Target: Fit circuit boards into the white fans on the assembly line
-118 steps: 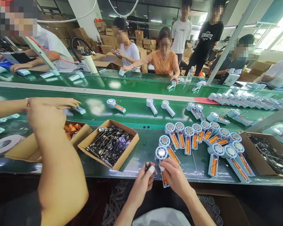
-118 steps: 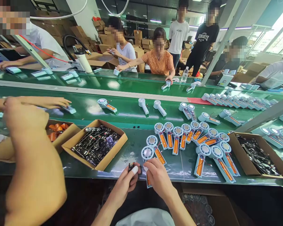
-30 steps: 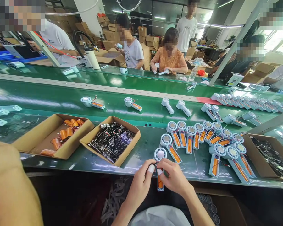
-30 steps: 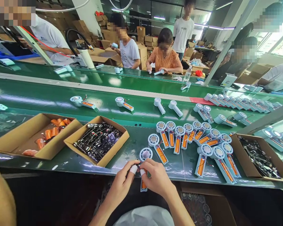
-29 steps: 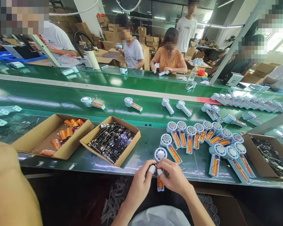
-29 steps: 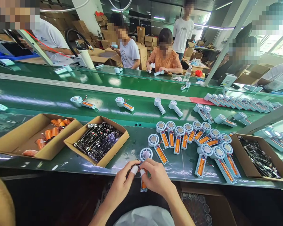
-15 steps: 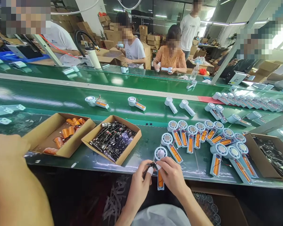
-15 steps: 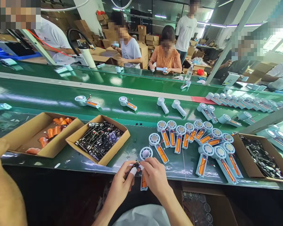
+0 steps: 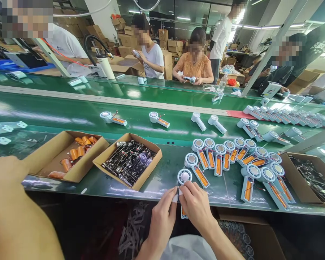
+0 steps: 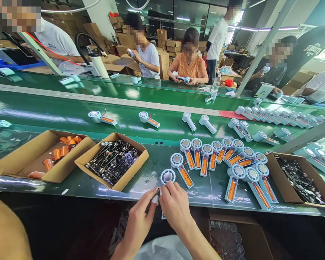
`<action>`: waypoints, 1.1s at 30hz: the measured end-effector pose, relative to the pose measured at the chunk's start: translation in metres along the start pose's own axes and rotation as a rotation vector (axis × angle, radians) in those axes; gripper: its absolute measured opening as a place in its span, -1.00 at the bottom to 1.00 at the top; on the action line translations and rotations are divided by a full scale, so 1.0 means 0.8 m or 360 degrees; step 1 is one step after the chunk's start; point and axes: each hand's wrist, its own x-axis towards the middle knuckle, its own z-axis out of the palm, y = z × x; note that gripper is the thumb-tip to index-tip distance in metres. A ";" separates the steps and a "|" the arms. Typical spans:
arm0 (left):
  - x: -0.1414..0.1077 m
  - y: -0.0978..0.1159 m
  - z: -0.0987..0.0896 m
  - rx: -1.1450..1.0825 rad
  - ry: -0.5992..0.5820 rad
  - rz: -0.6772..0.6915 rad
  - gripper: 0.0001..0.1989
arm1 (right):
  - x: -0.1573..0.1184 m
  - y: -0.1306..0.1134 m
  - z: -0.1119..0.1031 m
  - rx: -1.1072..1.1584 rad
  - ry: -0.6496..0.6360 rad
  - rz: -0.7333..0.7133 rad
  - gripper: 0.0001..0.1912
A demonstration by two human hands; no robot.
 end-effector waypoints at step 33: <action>0.006 -0.006 -0.015 0.0264 -0.0367 0.0136 -0.48 | -0.031 0.013 -0.009 0.0761 0.0149 0.0577 -0.72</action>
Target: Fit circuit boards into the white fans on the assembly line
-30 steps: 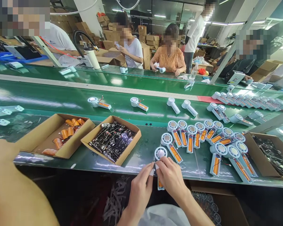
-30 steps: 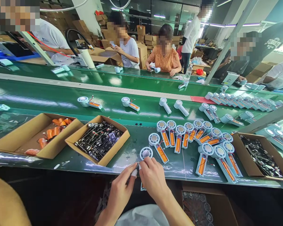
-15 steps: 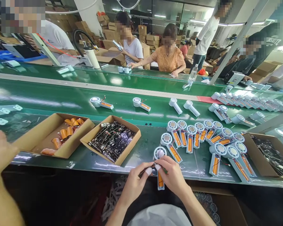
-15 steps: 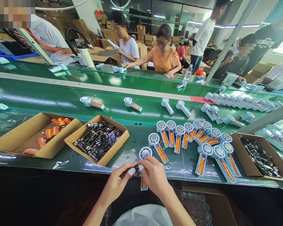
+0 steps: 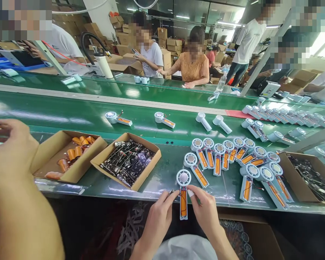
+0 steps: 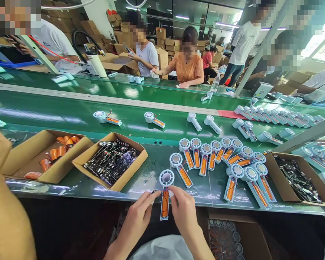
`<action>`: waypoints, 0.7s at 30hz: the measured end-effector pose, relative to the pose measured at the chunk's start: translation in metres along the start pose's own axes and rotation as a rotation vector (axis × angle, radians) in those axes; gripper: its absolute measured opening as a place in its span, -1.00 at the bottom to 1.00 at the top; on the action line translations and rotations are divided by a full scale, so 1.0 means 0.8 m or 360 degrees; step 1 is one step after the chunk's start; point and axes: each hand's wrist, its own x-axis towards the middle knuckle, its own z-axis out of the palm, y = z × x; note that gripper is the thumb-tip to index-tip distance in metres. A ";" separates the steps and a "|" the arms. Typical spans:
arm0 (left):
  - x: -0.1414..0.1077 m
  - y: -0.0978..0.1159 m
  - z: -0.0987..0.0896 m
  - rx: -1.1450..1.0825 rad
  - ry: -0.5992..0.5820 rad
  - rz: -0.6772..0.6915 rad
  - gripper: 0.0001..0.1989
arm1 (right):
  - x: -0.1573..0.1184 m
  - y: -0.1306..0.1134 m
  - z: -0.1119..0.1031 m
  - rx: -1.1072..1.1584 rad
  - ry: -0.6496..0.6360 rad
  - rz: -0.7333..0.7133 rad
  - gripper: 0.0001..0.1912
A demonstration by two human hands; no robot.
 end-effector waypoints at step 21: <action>0.006 0.005 -0.005 -0.0263 0.0047 -0.0110 -0.48 | 0.012 0.008 0.023 -0.0309 0.0260 -0.0547 -0.66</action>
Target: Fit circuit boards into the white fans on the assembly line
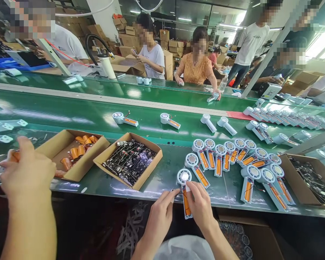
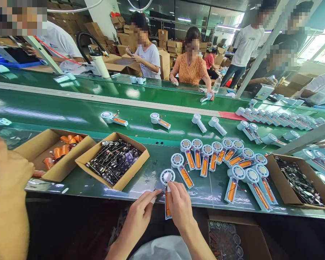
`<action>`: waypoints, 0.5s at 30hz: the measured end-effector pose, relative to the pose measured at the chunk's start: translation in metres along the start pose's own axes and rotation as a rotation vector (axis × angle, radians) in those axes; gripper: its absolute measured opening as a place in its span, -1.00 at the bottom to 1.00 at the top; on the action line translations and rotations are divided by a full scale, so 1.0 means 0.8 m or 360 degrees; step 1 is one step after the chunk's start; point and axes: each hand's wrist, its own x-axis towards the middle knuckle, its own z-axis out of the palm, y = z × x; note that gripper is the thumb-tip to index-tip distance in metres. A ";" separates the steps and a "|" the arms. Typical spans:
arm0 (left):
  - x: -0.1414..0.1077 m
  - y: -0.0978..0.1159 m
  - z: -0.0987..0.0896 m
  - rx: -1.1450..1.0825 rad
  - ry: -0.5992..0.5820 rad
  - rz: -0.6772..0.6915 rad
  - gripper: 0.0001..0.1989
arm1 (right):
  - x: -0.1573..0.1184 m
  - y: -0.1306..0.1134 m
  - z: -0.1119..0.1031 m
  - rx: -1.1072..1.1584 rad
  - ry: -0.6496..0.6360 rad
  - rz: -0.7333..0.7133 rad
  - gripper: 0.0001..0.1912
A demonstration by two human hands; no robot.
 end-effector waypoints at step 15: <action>-0.010 -0.005 0.008 0.0084 0.0286 -0.0109 -0.74 | 0.006 -0.026 0.000 0.0185 -0.0292 0.0222 -0.72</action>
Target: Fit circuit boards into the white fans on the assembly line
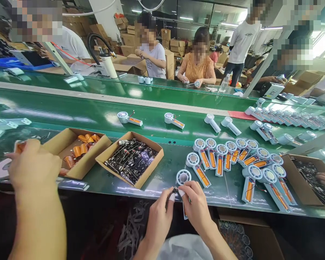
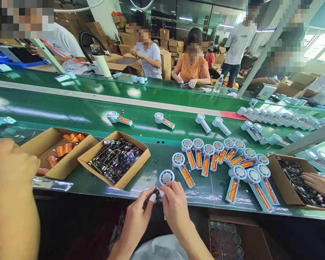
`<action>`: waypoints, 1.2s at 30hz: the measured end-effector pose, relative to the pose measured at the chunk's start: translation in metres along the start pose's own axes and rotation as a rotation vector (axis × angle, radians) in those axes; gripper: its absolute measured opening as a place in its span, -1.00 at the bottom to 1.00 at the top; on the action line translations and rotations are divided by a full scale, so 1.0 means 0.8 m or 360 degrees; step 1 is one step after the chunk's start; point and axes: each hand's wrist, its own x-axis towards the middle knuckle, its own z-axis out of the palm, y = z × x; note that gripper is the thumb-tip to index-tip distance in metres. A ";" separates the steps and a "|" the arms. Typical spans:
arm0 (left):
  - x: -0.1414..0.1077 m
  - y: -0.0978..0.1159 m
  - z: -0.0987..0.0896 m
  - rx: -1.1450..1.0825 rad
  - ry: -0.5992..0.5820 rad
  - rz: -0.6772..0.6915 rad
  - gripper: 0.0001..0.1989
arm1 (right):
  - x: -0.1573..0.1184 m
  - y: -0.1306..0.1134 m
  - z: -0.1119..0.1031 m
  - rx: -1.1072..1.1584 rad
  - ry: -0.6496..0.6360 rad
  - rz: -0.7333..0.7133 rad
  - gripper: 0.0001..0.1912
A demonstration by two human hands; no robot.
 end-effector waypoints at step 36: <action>0.002 0.031 -0.015 -0.0700 -0.0321 -0.0375 -0.56 | 0.020 0.017 -0.043 0.0936 -0.0471 0.0792 -0.63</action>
